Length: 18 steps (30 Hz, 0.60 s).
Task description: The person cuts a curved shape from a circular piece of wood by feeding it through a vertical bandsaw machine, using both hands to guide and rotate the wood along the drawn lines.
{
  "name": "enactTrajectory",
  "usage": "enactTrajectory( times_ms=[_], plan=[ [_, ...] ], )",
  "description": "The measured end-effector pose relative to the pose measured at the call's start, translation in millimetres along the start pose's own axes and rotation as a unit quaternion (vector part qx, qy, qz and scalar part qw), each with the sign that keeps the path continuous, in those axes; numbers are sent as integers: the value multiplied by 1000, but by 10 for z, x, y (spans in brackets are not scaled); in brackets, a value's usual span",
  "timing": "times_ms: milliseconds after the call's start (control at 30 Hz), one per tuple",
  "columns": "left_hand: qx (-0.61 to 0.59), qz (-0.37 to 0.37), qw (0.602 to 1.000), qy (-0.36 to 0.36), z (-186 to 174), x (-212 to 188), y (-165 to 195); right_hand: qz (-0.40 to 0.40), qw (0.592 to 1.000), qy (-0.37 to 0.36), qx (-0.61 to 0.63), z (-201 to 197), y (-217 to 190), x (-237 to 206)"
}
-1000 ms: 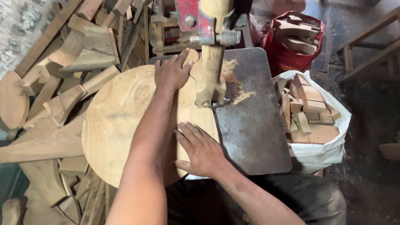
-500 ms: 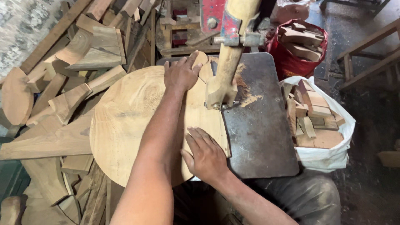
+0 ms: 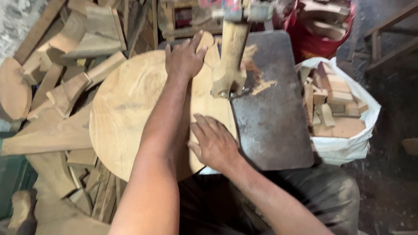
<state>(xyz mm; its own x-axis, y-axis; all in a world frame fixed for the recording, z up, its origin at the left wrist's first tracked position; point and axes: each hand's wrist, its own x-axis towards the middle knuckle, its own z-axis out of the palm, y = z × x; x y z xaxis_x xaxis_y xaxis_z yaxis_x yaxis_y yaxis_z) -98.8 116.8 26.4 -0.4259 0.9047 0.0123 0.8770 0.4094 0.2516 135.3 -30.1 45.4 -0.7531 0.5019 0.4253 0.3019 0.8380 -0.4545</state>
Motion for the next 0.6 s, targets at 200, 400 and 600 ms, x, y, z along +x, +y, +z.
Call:
enactTrajectory(
  times_ms=[200,400,600],
  plan=[
    [2,-3,1000,11,27,-17,-1,-36,999,11,6,16,7,-44],
    [1,-9,1000,9,-29,-30,21,-31,999,5,16,13,41,-20],
    [10,5,1000,26,9,-4,-3,-52,999,1,5,5,78,-12]
  ],
)
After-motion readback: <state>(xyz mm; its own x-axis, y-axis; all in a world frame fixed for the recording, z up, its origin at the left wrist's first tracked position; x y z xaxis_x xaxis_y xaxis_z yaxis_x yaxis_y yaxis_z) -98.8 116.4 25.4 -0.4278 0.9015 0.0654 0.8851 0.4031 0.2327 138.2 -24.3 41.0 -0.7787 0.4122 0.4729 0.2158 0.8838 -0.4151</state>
